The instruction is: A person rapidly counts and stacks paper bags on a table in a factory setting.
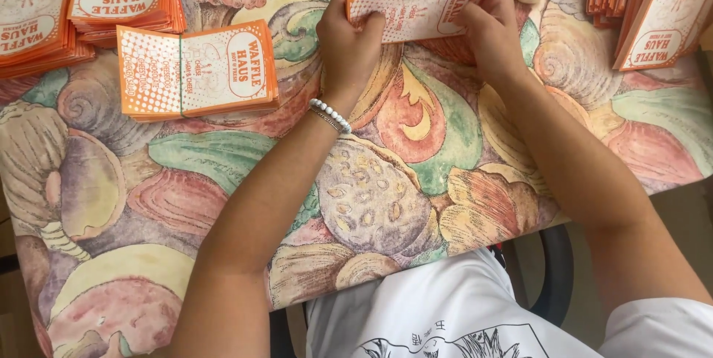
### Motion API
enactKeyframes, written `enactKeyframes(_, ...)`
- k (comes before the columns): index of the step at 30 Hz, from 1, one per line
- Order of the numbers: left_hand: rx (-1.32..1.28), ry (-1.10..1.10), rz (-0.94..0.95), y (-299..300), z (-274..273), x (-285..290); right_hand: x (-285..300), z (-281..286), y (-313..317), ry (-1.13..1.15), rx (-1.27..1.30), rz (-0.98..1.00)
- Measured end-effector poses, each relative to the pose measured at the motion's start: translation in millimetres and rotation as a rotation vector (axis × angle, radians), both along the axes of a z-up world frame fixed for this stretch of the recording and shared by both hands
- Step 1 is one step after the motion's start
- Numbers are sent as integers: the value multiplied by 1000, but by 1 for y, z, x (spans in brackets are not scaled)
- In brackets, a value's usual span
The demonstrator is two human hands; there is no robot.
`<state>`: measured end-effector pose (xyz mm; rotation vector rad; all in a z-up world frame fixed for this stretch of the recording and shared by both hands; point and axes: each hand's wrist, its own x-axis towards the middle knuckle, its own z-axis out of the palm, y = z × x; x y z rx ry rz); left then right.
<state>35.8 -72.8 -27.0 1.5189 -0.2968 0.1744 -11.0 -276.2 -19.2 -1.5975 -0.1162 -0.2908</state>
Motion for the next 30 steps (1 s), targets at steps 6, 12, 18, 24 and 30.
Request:
enactKeyframes(6,57,103,60,-2,4,7,-5,14,-7,69,-183,-5)
enactKeyframes(12,475,41,36,28,22,19,5,25,-6,361,9,14)
enactKeyframes(18,1193,-433,-413,37,68,29,20,12,-18,502,-7,-58)
enactKeyframes(24,1429,-362,-500,26,48,44,14,24,-12,509,-87,-17)
enactKeyframes(30,1434,-384,-470,25,43,50,2,53,-5,551,-361,-78)
